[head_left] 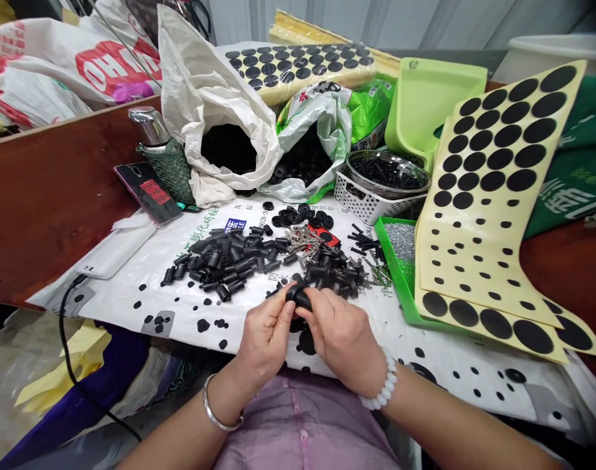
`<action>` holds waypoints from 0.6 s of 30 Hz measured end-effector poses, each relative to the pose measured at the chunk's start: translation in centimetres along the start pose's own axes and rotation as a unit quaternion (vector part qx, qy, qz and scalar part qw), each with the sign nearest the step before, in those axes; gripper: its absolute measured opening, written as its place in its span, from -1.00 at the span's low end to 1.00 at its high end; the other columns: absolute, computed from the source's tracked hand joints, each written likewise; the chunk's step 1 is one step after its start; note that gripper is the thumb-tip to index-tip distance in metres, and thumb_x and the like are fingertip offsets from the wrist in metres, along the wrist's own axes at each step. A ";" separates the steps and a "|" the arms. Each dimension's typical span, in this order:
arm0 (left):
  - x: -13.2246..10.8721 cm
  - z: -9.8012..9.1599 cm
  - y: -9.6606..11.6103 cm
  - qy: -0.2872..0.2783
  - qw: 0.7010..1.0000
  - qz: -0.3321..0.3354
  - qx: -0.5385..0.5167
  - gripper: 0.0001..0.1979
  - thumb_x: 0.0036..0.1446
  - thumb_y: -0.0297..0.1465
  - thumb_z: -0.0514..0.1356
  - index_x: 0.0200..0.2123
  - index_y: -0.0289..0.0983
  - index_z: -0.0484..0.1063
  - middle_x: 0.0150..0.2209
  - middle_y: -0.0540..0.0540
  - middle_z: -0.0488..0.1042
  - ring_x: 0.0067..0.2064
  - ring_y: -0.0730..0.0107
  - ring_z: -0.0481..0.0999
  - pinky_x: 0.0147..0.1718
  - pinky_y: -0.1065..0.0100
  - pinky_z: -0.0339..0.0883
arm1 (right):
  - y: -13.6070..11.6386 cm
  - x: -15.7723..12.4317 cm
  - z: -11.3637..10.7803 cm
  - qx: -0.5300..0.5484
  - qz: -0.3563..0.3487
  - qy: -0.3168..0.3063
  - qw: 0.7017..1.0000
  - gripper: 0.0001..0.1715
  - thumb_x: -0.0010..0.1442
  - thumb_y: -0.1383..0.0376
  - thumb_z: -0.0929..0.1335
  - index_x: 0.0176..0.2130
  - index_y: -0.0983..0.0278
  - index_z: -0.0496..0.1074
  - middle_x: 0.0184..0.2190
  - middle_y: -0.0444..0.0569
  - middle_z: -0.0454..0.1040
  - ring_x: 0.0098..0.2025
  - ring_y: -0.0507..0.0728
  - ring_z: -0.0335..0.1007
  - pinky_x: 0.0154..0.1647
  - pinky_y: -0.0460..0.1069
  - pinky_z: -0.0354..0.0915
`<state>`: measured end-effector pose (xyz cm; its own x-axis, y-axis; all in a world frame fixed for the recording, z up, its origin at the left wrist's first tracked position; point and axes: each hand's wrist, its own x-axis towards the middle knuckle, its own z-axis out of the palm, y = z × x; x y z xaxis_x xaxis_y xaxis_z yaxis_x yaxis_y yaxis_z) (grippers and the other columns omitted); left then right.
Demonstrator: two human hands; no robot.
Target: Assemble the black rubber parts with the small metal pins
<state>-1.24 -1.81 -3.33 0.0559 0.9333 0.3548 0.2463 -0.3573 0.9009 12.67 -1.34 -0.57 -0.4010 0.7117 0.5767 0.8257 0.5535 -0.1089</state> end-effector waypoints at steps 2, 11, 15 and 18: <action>0.0 0.2 -0.3 0.008 1.000 0.012 0.000 -0.67 0.21 -0.44 0.04 0.03 -0.32 0.37 -0.04 -0.14 0.49 -0.02 0.28 0.48 -0.02 0.32 0.36 | 0.1 0.0 0.2 0.041 0.017 -0.013 0.999 -0.61 0.32 0.25 0.09 -0.29 0.40 0.37 -0.50 0.05 0.43 -0.49 0.10 0.35 -0.49 -0.05 0.20; 0.3 0.1 -0.5 0.041 0.992 0.109 0.057 -0.65 0.20 -0.51 0.04 0.06 -0.33 0.33 -0.06 -0.20 0.49 -0.06 0.30 0.50 -0.06 0.32 0.40 | -0.3 1.7 -0.4 0.405 0.312 -0.148 0.847 -0.48 0.20 -0.03 0.15 -0.59 0.25 0.23 -0.70 -0.18 0.16 -0.67 -0.03 0.05 -0.63 -0.11 0.07; 0.3 -0.3 -0.2 0.014 0.974 0.202 0.099 -0.55 0.16 -0.60 0.03 0.13 -0.26 0.24 0.04 -0.20 0.41 0.04 0.29 0.42 0.03 0.28 0.34 | -1.3 2.2 -0.6 0.596 0.479 -0.222 0.606 -0.36 0.13 -0.19 0.10 -0.59 0.25 0.20 -0.80 -0.32 -0.03 -0.80 -0.11 -0.24 -0.84 -0.17 -0.07; 0.4 -0.6 0.0 -0.016 0.970 0.227 0.089 -0.53 0.15 -0.63 0.01 0.13 -0.26 0.23 0.09 -0.20 0.36 0.09 0.29 0.38 0.07 0.28 0.30 | -1.9 1.9 -0.5 0.678 0.555 -0.166 0.453 -0.36 0.02 -0.22 0.22 -0.60 0.28 0.22 -0.81 -0.33 0.00 -0.81 -0.15 -0.23 -0.86 -0.21 -0.06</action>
<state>-1.77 -1.47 -3.06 0.2262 0.6822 0.6952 0.3519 -0.7228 0.5948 10.46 -1.24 1.14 -0.2613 0.7776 -0.5718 -0.3200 -0.6287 -0.7088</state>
